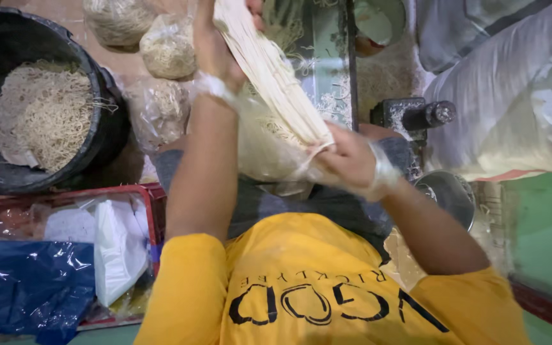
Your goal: The person gathers noodles from a machine and places them into plastic bags. They tie the bags with rubber bands and set them aside. The process is repeated multiple times.
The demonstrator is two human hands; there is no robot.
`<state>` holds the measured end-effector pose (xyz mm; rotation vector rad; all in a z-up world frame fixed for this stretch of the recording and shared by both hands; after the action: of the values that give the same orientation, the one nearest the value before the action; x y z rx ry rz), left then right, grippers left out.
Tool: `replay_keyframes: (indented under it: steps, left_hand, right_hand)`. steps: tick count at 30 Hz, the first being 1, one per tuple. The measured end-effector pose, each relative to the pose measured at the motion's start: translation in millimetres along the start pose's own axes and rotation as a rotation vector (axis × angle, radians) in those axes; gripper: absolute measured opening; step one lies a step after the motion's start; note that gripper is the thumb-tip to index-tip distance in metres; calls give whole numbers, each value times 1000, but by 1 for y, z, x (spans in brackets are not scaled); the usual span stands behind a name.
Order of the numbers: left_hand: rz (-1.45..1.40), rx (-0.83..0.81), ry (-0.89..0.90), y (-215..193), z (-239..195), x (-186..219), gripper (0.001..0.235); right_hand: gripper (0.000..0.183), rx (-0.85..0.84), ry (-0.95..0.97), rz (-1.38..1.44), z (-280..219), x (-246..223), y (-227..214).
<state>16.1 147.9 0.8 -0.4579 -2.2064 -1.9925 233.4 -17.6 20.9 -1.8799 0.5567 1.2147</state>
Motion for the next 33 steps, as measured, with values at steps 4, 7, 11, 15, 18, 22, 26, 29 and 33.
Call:
replay_keyframes:
  steps: [4, 7, 11, 15, 18, 22, 26, 29, 33]
  left_hand:
    - [330, 274, -3, -51, 1, -7, 22]
    - [552, -29, -150, -47, -37, -38, 20]
    - [1190, -384, -610, -48, -103, -64, 21]
    - [2475, -823, -366, -36, -115, -58, 28]
    - [2526, -685, -253, -7, -110, -60, 22]
    - [2421, -559, -385, 39, -119, -53, 28]
    - [2454, -513, -404, 82, -139, -28, 29]
    - [2456, -602, -370, 90, -143, -30, 28]
    - [2418, -388, -746, 36, -137, -34, 32]
  right_hand:
    - [37, -106, -84, -706, 12, 47, -28]
    - [39, -236, 43, -877, 27, 82, -36]
    - [37, -276, 191, -848, 31, 83, -53]
    - [41, -225, 160, -312, 32, 47, -37]
    - [31, -278, -103, 90, 42, -2, -15]
    - [26, -296, -201, -18, 33, -51, -29]
    - [24, -241, -250, -74, 8, -84, -56]
    - [24, -224, -217, -292, 6, -79, -46]
    - [23, -237, -142, -255, 22, -55, -32]
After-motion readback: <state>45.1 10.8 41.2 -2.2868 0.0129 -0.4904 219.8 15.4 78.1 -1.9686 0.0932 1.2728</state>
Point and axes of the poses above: each hand's wrist, its own z-axis towards the middle knuckle, its own y-axis out of the palm, x = y × z, the point moved 8 cm from there along z, towards the middle knuckle
